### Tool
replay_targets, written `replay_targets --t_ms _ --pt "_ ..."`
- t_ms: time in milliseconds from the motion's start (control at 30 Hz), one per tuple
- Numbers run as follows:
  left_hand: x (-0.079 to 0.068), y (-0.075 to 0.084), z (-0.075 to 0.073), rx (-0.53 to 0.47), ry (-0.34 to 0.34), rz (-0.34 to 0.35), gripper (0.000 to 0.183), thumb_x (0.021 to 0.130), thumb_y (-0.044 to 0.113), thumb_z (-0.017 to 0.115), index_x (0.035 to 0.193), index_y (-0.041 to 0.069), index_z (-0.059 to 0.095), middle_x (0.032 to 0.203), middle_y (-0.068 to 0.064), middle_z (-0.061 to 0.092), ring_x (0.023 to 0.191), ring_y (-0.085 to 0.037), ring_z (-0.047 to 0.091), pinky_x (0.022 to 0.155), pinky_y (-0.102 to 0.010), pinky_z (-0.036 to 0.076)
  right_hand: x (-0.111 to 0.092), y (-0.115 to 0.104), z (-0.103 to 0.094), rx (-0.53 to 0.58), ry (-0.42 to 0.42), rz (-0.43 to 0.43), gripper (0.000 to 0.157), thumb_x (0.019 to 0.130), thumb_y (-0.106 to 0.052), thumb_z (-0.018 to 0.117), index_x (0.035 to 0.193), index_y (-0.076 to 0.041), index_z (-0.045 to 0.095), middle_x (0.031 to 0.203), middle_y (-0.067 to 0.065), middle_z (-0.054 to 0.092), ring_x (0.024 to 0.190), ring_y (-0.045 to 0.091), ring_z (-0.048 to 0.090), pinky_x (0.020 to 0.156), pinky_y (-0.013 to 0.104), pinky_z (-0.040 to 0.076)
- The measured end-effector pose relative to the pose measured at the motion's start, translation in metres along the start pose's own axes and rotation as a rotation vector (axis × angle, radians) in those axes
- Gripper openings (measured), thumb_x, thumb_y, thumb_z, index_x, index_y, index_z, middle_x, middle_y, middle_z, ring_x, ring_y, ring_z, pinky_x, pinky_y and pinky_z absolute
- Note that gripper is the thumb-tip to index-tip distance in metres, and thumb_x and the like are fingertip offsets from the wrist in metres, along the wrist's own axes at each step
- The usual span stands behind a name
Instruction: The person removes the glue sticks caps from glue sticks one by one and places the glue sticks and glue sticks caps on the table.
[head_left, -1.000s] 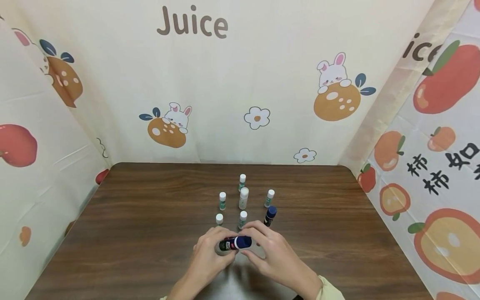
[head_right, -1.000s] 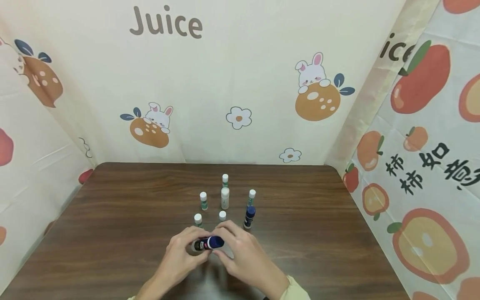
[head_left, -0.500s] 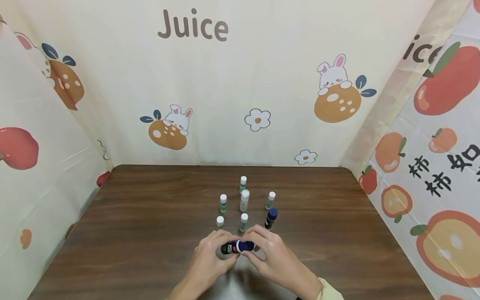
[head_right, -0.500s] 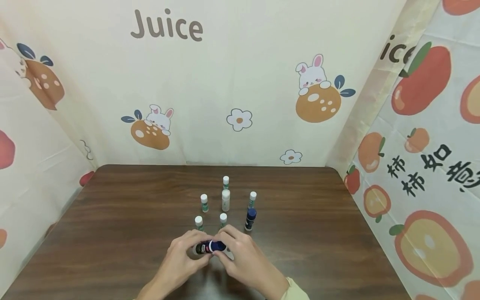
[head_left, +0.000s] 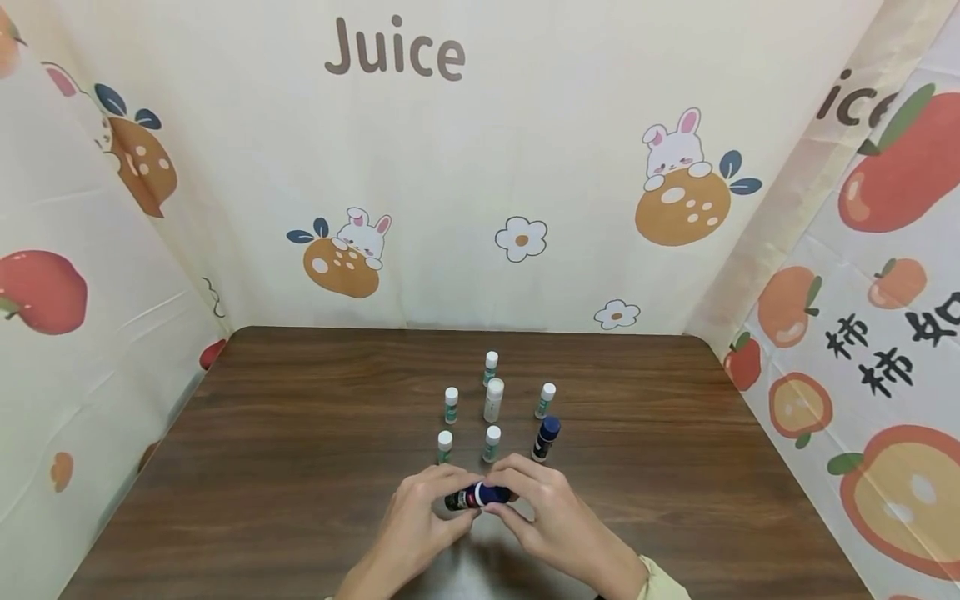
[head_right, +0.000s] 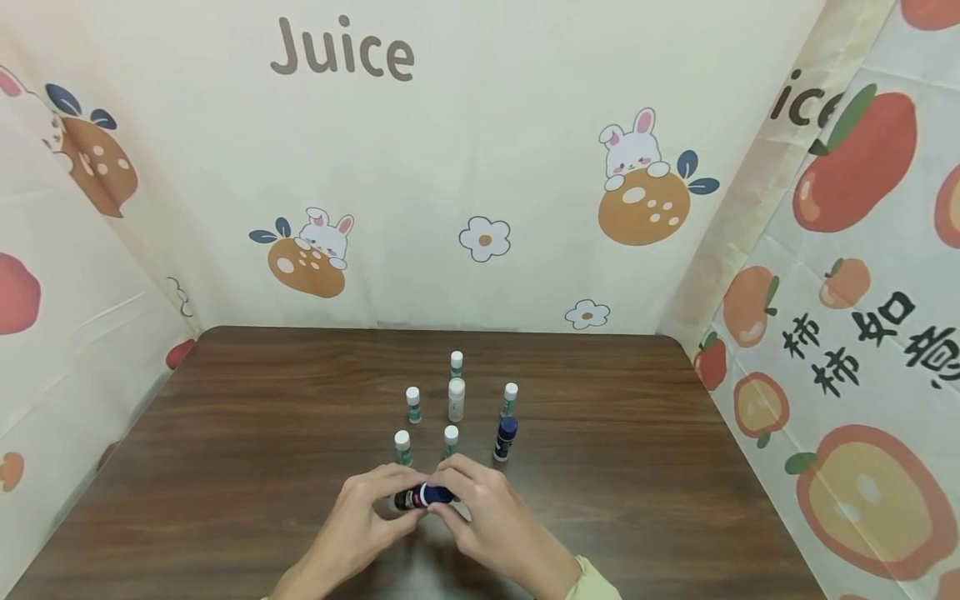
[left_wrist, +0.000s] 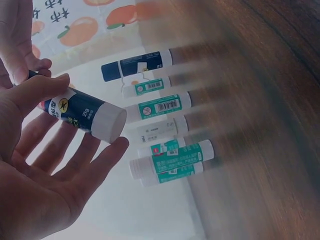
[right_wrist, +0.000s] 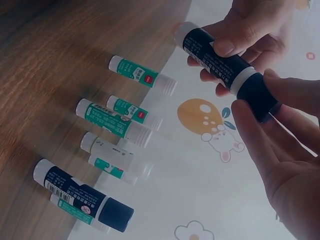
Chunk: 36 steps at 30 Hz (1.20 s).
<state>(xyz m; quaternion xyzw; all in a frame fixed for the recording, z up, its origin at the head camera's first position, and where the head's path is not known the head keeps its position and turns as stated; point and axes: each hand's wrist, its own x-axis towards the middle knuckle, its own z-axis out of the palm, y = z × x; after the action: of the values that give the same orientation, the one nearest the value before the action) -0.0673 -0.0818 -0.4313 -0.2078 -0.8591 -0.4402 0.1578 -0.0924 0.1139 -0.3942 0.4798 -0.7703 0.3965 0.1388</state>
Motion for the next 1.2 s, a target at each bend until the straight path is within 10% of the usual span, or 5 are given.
replay_targets --t_ms 633,1200 --pt "0.002 -0.010 -0.004 -0.147 0.002 0.060 0.034 0.067 -0.004 0.078 0.096 0.015 0.073 0.092 0.008 0.068 0.077 -0.005 0.062 0.063 -0.024 0.053 0.004 -0.002 -0.015 0.004 0.018 0.008 0.029 0.075 0.007 0.073 0.101 -0.005 0.065 0.103 0.003 0.061 0.088 0.012 0.063 0.075 0.015 0.050" --pt "-0.001 -0.015 -0.008 -0.158 0.033 -0.167 0.035 0.066 0.001 0.082 0.093 0.022 0.072 0.088 0.015 0.066 0.084 -0.009 0.064 0.068 -0.035 0.055 -0.001 -0.001 -0.016 -0.030 0.046 0.003 0.034 0.072 0.007 0.075 0.101 -0.008 0.064 0.103 0.002 0.059 0.085 0.010 0.062 0.074 0.015 0.050"
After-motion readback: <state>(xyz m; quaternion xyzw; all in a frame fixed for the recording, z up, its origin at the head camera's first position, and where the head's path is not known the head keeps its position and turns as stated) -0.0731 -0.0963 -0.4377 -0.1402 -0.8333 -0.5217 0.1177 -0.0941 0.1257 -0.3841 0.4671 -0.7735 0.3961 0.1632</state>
